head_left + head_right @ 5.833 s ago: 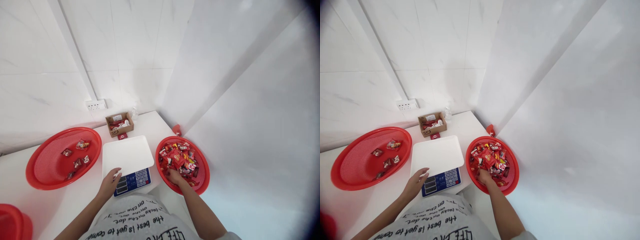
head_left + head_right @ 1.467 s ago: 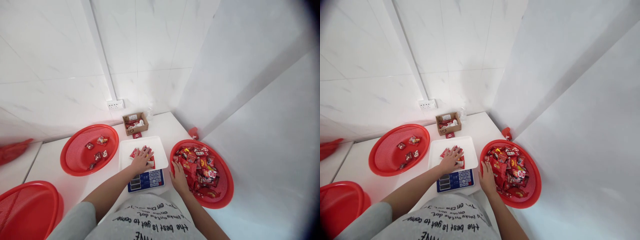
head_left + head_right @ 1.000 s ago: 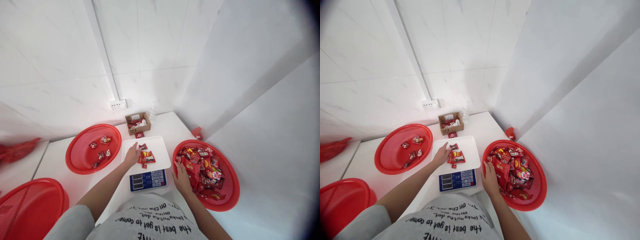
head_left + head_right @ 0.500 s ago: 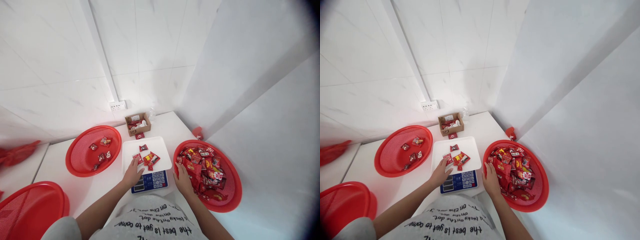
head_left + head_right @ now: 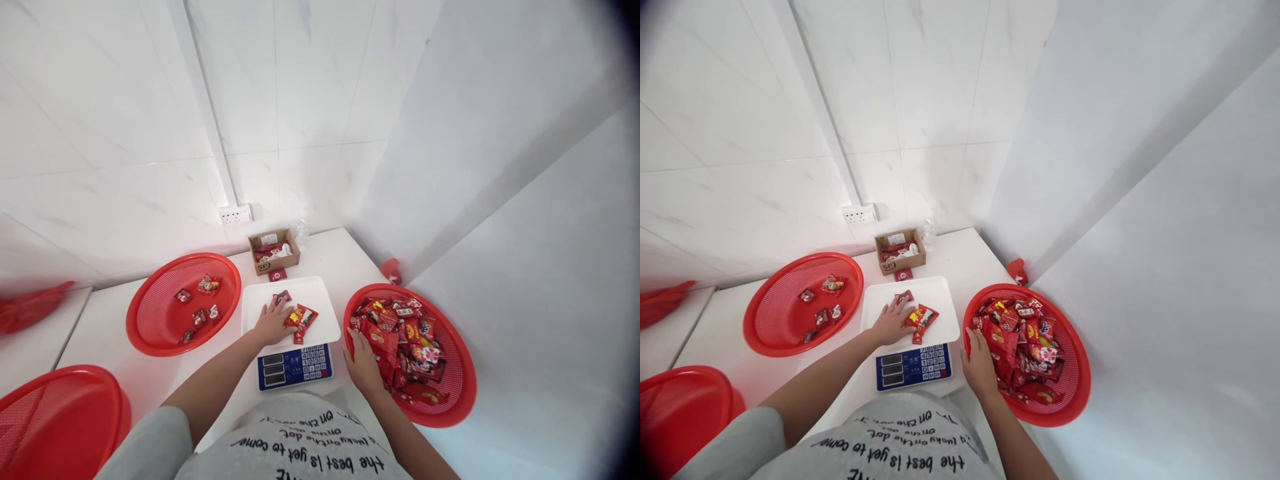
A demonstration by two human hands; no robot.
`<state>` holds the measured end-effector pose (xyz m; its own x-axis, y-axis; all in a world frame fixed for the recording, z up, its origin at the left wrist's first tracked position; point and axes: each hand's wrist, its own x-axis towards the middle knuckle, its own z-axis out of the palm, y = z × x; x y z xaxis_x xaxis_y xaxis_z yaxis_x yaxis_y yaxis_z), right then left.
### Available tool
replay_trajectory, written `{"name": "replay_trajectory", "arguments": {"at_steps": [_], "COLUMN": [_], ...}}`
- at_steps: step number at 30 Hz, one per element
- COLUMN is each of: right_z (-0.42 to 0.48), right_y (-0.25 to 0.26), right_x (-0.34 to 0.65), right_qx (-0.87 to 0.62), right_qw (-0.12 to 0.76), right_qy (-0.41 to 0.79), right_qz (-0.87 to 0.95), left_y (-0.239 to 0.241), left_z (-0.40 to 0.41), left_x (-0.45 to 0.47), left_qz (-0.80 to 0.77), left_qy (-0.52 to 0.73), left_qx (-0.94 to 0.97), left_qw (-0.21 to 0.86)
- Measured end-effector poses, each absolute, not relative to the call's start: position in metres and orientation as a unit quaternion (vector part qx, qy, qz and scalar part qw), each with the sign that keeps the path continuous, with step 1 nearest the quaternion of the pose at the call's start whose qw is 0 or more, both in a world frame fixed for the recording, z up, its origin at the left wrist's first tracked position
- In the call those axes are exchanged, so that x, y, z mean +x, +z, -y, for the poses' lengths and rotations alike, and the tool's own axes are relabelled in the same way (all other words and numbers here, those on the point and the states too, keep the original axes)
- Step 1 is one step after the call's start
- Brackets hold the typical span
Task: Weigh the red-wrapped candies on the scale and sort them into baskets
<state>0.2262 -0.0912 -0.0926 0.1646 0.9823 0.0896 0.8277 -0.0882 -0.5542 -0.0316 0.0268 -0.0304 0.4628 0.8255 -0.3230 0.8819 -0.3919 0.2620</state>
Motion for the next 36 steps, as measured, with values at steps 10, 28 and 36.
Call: {"name": "replay_trajectory", "arguments": {"at_steps": [10,28,36], "right_z": [0.091,0.092,0.092], "right_y": [-0.093,-0.083,-0.083], "right_x": [0.227,0.224,0.224], "right_qx": [-0.717,-0.729,-0.731], "right_qw": [0.258,0.253,0.251], "right_qy": [0.157,0.190,0.189], "right_qz": [0.628,0.607,0.606], "left_y": [-0.010,-0.021,-0.035], "left_z": [0.013,-0.003,-0.030], "left_x": [-0.042,-0.031,-0.031], "left_qz": [-0.578,-0.457,-0.427], "left_qy": [-0.059,0.017,-0.048], "left_qx": [0.791,0.881,0.892], "left_qw": [0.191,0.120,0.137]}}
